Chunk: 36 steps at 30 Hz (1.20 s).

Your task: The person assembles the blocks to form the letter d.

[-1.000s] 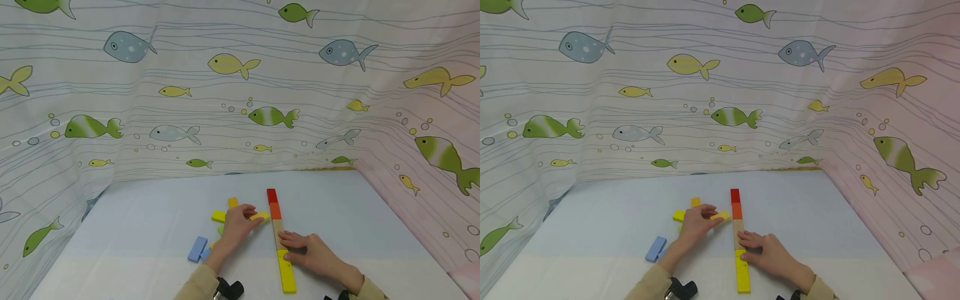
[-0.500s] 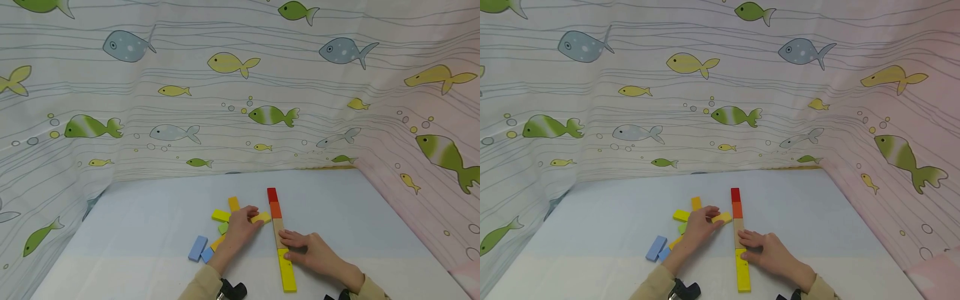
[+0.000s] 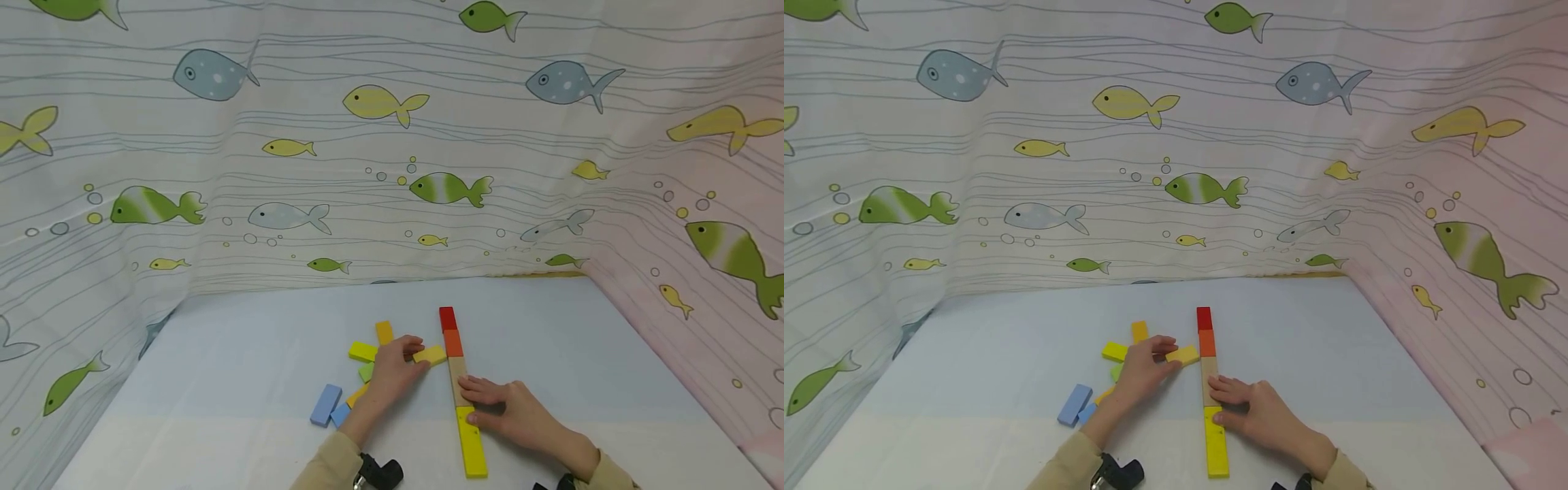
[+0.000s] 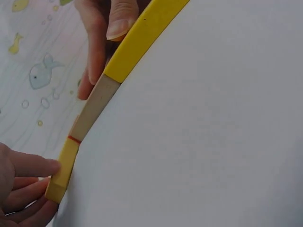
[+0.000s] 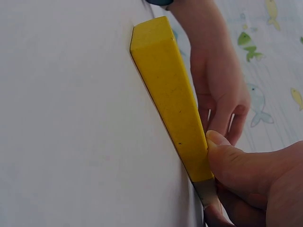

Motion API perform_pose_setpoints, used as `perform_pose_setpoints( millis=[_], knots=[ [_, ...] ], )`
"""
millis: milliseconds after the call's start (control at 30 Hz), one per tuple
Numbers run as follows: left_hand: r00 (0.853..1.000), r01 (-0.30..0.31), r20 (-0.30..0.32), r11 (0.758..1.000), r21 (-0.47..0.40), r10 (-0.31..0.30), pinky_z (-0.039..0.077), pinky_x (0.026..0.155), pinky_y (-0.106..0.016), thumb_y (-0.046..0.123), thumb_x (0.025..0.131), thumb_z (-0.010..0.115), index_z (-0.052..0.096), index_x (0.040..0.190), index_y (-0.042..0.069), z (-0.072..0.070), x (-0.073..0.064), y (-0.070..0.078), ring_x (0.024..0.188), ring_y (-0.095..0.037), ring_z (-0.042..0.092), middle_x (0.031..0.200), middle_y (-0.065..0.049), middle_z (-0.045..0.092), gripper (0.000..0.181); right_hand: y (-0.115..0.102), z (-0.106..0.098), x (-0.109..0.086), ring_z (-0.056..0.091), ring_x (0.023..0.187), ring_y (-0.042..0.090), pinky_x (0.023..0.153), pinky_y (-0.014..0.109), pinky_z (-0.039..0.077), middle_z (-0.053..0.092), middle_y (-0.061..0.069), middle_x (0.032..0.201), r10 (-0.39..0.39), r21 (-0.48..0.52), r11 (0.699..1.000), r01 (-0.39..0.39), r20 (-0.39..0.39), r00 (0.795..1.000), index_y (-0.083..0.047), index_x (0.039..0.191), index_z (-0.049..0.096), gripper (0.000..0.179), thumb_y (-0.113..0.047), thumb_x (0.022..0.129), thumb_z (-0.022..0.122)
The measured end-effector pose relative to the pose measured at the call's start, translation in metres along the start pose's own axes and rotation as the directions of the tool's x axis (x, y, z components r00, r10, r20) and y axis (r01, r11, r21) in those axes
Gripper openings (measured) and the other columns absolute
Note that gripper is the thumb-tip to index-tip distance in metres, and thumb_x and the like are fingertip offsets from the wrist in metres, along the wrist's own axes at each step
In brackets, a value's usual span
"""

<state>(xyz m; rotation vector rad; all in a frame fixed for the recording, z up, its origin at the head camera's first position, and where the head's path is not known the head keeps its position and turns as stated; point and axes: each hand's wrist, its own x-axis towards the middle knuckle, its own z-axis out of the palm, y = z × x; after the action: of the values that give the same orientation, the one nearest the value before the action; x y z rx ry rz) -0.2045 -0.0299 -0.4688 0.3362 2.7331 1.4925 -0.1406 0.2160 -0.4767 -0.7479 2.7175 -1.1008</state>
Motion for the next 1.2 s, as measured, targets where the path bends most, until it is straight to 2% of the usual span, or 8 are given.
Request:
perform_pose_setpoints(
  millis=[467,767,1000,1200],
  knots=[
    [0.999,0.013,0.044,0.999,-0.034,-0.011,0.056,0.096,-0.036,0.008,0.09,0.072,0.064,0.126,0.005,-0.0034,-0.0012,0.0001,0.109,-0.023,0.065,0.117,-0.006,0.071,0.037,0.0004,0.0001,-0.0005,0.053,0.133,0.02,0.105,0.045,0.048,0.06,-0.012,0.138,-0.011,-0.005,1.0,0.011,-0.006,1.0,-0.016,0.129,0.068,0.053,-0.047,0.087,0.073],
    [0.999,0.0,0.036,0.999,-0.051,0.002,0.056,0.096,-0.036,0.008,0.09,0.072,0.064,0.125,0.003,-0.0022,-0.0006,-0.001,0.109,-0.024,0.065,0.117,-0.008,0.07,0.036,-0.0005,-0.0003,-0.0009,0.052,0.134,0.019,0.106,0.041,0.048,0.059,-0.014,0.138,-0.009,-0.006,1.0,0.009,-0.007,1.0,-0.017,0.13,0.067,0.054,-0.049,0.087,0.072],
    [0.999,-0.017,0.029,0.998,-0.059,0.019,0.055,0.096,-0.038,0.007,0.09,0.072,0.064,0.124,0.002,-0.0022,-0.0013,-0.002,0.109,-0.026,0.065,0.117,-0.01,0.07,0.036,0.0001,0.0005,-0.0019,0.054,0.133,0.023,0.104,0.046,0.048,0.061,-0.009,0.138,-0.029,-0.015,0.999,0.029,-0.009,1.0,-0.015,0.13,0.067,0.053,-0.049,0.089,0.07],
    [0.999,-0.023,0.034,0.997,-0.072,0.025,0.055,0.097,-0.038,0.006,0.09,0.072,0.064,0.124,0.001,-0.0037,-0.0016,-0.0006,0.11,-0.027,0.065,0.117,-0.01,0.07,0.036,-0.0007,0.0008,-0.0012,0.053,0.134,0.02,0.105,0.046,0.048,0.06,-0.012,0.138,-0.01,-0.011,1.0,0.009,-0.009,1.0,-0.017,0.13,0.067,0.053,-0.048,0.088,0.072]
  ],
)
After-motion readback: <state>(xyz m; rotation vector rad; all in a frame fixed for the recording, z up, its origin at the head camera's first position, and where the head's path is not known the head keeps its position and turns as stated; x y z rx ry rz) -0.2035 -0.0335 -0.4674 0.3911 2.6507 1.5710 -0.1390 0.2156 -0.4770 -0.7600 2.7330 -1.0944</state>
